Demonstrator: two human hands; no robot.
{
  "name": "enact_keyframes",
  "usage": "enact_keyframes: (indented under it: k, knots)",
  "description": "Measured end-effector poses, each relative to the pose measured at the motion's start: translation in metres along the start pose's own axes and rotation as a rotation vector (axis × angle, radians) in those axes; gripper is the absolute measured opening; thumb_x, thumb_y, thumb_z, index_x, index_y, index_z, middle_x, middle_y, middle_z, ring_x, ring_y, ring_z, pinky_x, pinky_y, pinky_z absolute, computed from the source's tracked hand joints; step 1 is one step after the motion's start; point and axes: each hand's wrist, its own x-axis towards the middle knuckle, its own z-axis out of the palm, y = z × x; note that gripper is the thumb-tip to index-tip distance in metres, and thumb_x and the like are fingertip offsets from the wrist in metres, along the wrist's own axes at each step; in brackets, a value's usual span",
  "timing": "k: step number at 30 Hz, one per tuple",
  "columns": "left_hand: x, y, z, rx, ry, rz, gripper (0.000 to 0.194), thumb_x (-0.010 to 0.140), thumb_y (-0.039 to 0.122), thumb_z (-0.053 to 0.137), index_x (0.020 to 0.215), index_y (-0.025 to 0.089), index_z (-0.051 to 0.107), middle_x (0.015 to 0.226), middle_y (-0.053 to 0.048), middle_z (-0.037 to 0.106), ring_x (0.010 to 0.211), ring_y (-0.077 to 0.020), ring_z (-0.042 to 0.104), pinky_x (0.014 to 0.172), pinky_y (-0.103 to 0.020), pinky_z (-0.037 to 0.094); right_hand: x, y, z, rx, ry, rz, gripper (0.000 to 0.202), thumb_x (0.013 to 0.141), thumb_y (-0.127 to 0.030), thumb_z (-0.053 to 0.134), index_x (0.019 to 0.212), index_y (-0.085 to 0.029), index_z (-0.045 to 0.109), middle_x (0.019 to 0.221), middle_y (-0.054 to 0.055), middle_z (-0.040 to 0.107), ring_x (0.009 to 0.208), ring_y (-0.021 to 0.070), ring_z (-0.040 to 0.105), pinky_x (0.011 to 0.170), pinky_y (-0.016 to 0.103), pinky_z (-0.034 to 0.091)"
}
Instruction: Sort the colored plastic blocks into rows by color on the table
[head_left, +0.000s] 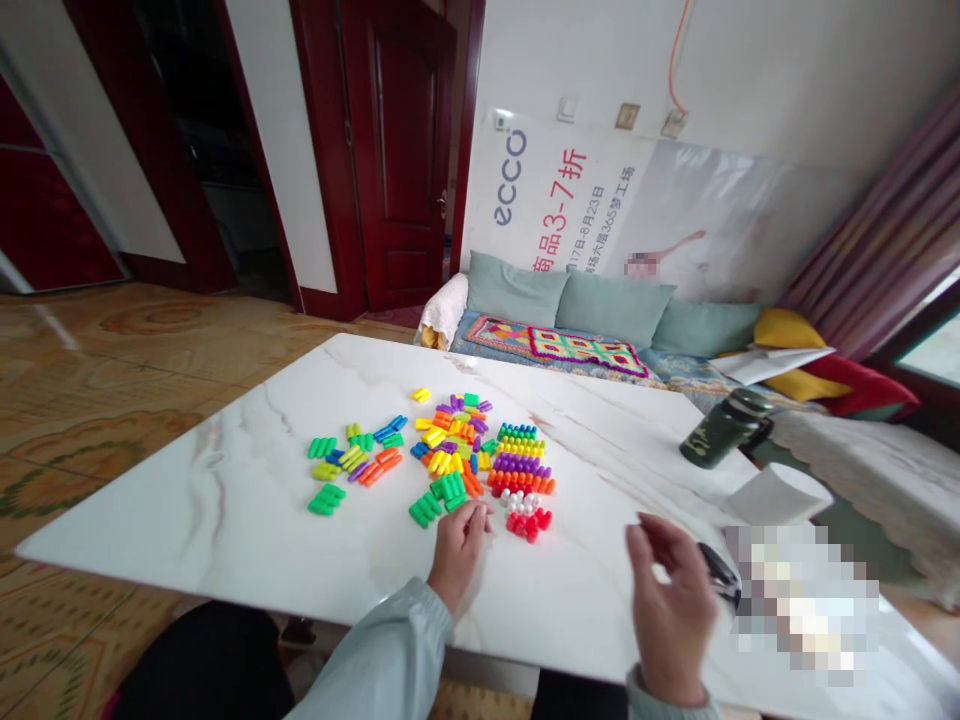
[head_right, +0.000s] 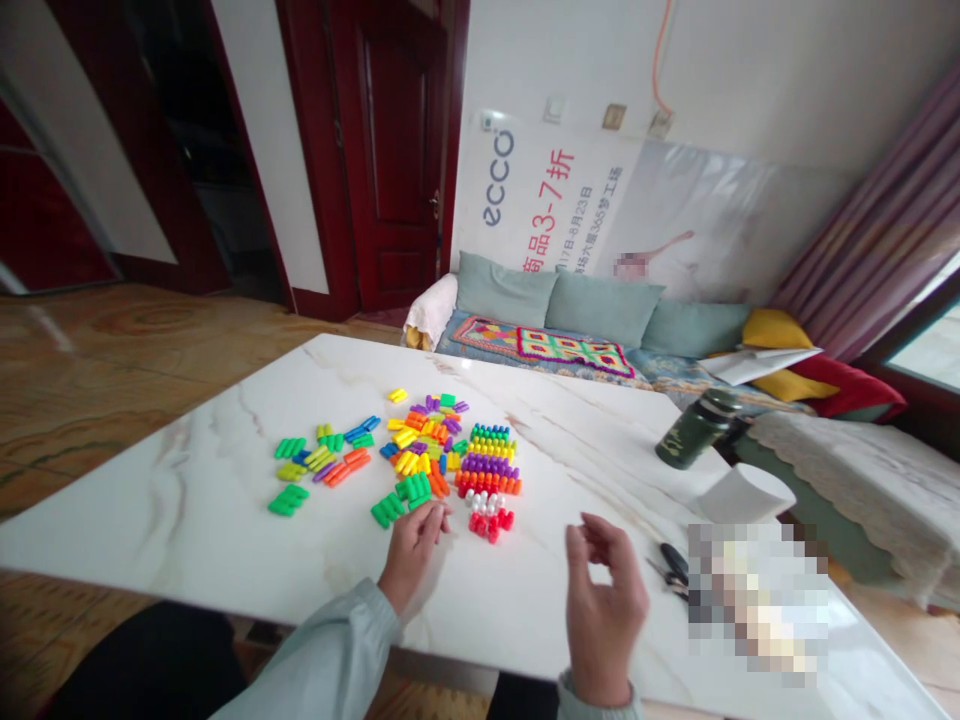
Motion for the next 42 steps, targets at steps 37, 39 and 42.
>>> enact_keyframes:
  k: [37,39,42]
  knots:
    - [-0.001,0.004,0.004,0.073,-0.126,-0.02,0.036,0.096,0.036,0.044,0.08,0.017,0.07,0.065,-0.006,0.069,0.063,-0.0193,0.064,0.064,-0.029,0.045,-0.043,0.021,0.08,-0.374,-0.458,0.104,0.034,0.086,-0.043,0.044,0.098,-0.023,0.067,0.083,0.005,0.073,0.068,0.0204,0.066,0.055,0.027,0.037]
    - [-0.001,0.003,0.005,0.071,-0.124,-0.023,0.036,0.096,0.036,0.044,0.08,0.017,0.07,0.066,-0.006,0.069,0.063,-0.0193,0.064,0.064,-0.029,0.045,-0.042,0.021,0.08,-0.369,-0.451,0.1,0.035,0.086,-0.043,0.042,0.098,-0.022,0.068,0.082,0.006,0.073,0.066,0.0204,0.066,0.055,0.027,0.037]
    - [-0.001,0.002,0.005,0.062,-0.124,-0.036,0.036,0.095,0.037,0.044,0.08,0.018,0.071,0.066,-0.006,0.069,0.062,-0.0191,0.064,0.063,-0.029,0.045,-0.042,0.022,0.08,-0.355,-0.435,0.097,0.038,0.086,-0.044,0.041,0.098,-0.022,0.069,0.08,0.006,0.073,0.063,0.0203,0.065,0.053,0.027,0.037]
